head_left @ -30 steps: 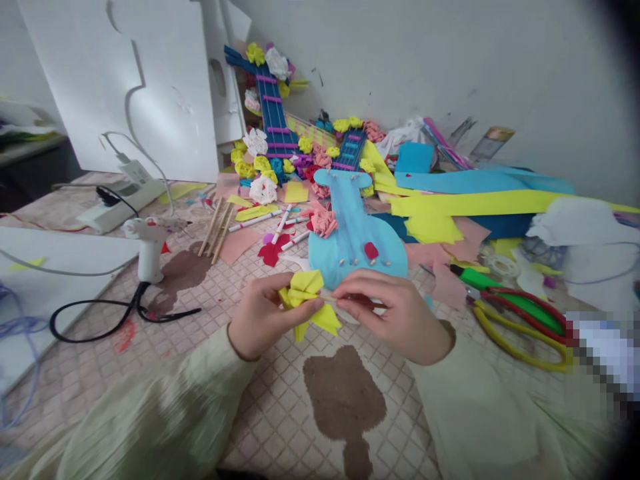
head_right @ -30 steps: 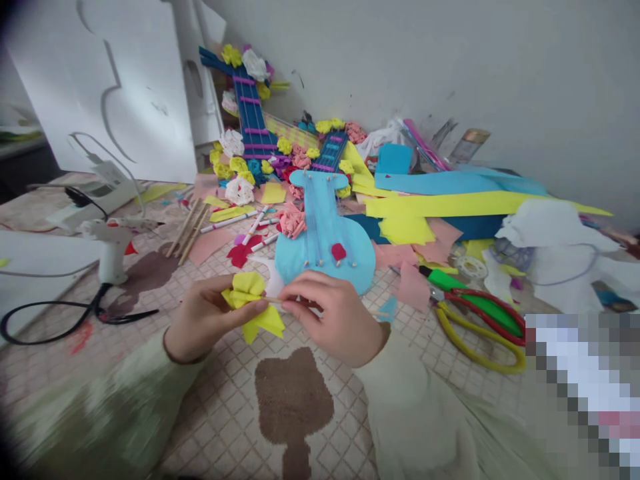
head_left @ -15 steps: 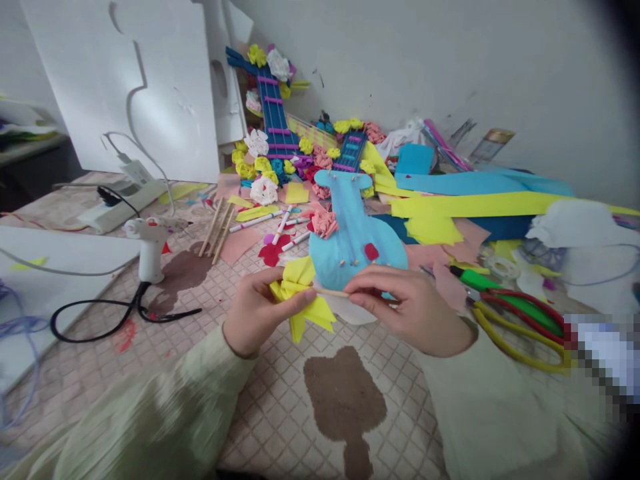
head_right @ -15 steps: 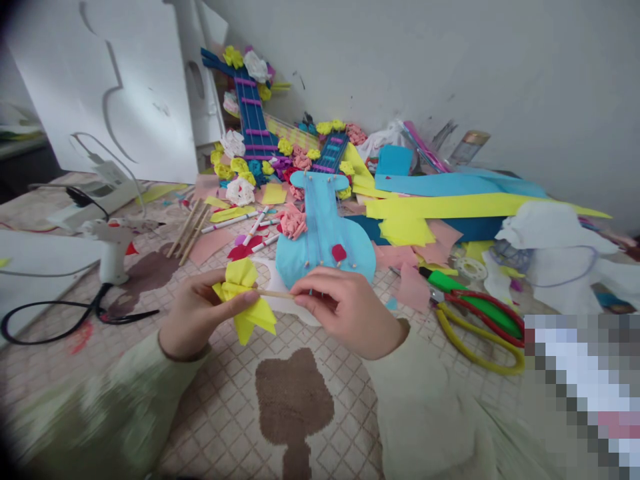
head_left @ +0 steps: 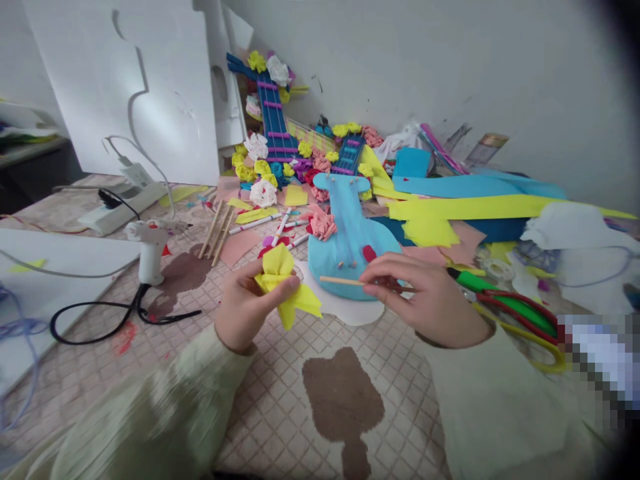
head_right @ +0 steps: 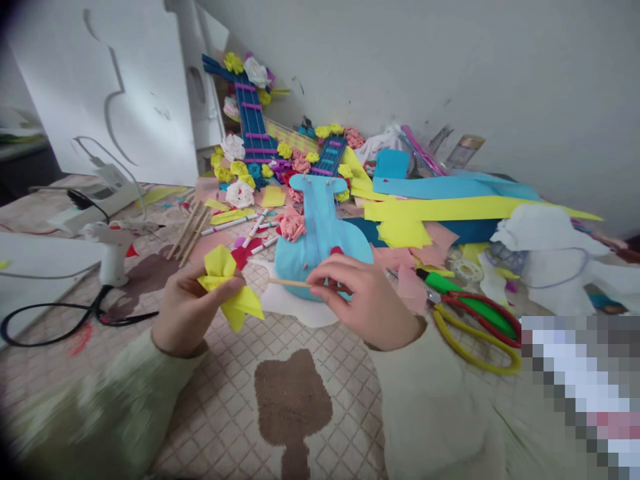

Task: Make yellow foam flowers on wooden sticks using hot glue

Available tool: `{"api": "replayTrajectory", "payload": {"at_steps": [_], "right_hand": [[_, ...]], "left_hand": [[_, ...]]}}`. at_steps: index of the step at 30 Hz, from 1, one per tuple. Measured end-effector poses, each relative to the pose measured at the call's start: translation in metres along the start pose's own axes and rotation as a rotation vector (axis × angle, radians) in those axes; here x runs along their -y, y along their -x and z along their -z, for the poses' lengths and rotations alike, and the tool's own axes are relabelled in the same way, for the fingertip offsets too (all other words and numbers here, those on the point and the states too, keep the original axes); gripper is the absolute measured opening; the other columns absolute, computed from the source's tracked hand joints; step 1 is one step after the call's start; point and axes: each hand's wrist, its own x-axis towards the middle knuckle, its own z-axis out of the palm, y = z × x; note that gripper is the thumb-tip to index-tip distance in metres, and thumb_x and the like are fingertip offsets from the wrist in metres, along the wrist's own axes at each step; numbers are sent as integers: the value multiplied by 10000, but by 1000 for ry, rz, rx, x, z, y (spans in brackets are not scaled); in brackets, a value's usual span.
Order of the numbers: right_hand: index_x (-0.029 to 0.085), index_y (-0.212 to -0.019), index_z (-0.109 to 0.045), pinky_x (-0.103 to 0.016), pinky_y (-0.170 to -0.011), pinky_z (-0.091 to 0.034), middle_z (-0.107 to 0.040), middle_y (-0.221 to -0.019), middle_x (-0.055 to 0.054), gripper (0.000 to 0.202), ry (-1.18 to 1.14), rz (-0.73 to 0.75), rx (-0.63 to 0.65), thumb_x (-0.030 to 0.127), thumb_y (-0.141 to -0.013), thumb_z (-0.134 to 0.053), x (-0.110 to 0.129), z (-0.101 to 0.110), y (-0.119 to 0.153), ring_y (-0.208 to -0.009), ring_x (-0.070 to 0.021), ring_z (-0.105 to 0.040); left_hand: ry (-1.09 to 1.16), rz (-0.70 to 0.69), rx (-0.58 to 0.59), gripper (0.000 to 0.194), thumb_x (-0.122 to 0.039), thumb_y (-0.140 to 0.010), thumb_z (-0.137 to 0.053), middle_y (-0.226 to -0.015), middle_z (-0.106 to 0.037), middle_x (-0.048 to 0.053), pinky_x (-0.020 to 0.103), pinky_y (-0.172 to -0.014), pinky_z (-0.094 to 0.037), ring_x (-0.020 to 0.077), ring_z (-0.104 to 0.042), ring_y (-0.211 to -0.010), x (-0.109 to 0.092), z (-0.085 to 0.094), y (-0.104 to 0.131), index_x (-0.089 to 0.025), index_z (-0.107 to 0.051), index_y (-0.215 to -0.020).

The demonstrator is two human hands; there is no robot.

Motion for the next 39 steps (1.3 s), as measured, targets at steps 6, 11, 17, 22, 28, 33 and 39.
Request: {"api": "replayTrajectory", "payload": {"at_steps": [6, 11, 17, 22, 28, 33, 39], "right_hand": [[195, -783, -578, -233, -570, -467, -615, -757, -24, 65, -37, 36, -30, 168, -789, -519, 7, -1, 1, -658, -115, -557], [186, -793, -579, -227, -590, -472, -609, -774, -33, 82, -59, 70, -28, 150, -801, -506, 11, -10, 4, -683, -113, -563], [182, -822, -581, -247, -652, -472, -600, -798, -38, 102, -21, 134, -58, 125, -805, -498, 12, -19, 5, -733, -120, -561], [160, -828, -594, -245, -661, -470, -599, -805, -50, 98, -5, 154, -65, 117, -804, -510, 12, -24, 5, -734, -122, -555], [143, -836, -624, -262, -678, -462, -604, -816, -64, 142, 93, 163, -71, 159, -830, -484, 6, -27, 6, -755, -136, -552], [148, -827, -640, -257, -674, -442, -608, -789, -48, 199, 200, 191, -65, 135, -841, -442, 2, -30, 6, -744, -133, -537], [164, -803, -642, -259, -630, -408, -597, -764, -33, 240, 327, 238, -79, 107, -836, -412, 2, -39, 6, -681, -126, -487]], "left_hand": [[-86, 156, 281, 287, -257, -691, -634, -747, -638, 35, 255, -520, -521, 141, -614, -607, 4, -3, -5, -179, -576, -961], [-632, -255, 91, 588, -346, -561, -721, -1065, -550, 126, 402, -726, -486, 259, -537, -961, 4, -4, 0, -183, -525, -1091], [-451, -346, 205, 275, -223, -647, -680, -710, -642, 30, 247, -524, -454, 118, -547, -579, -7, -4, 13, -175, -617, -910], [-300, -124, 188, 90, -213, -703, -633, -659, -685, 39, 224, -489, -480, 127, -597, -548, -7, -6, 14, -161, -666, -769], [-396, -106, 279, 141, -212, -734, -586, -672, -704, 26, 209, -558, -525, 135, -644, -595, -9, 0, 9, -168, -672, -836], [-440, -44, 306, 166, -256, -736, -565, -688, -710, 14, 199, -565, -531, 134, -652, -606, -7, 4, 5, -180, -665, -845], [-654, -98, 266, 170, -309, -708, -581, -632, -689, 4, 185, -504, -496, 126, -618, -555, -1, 3, 2, -178, -668, -772]]}}
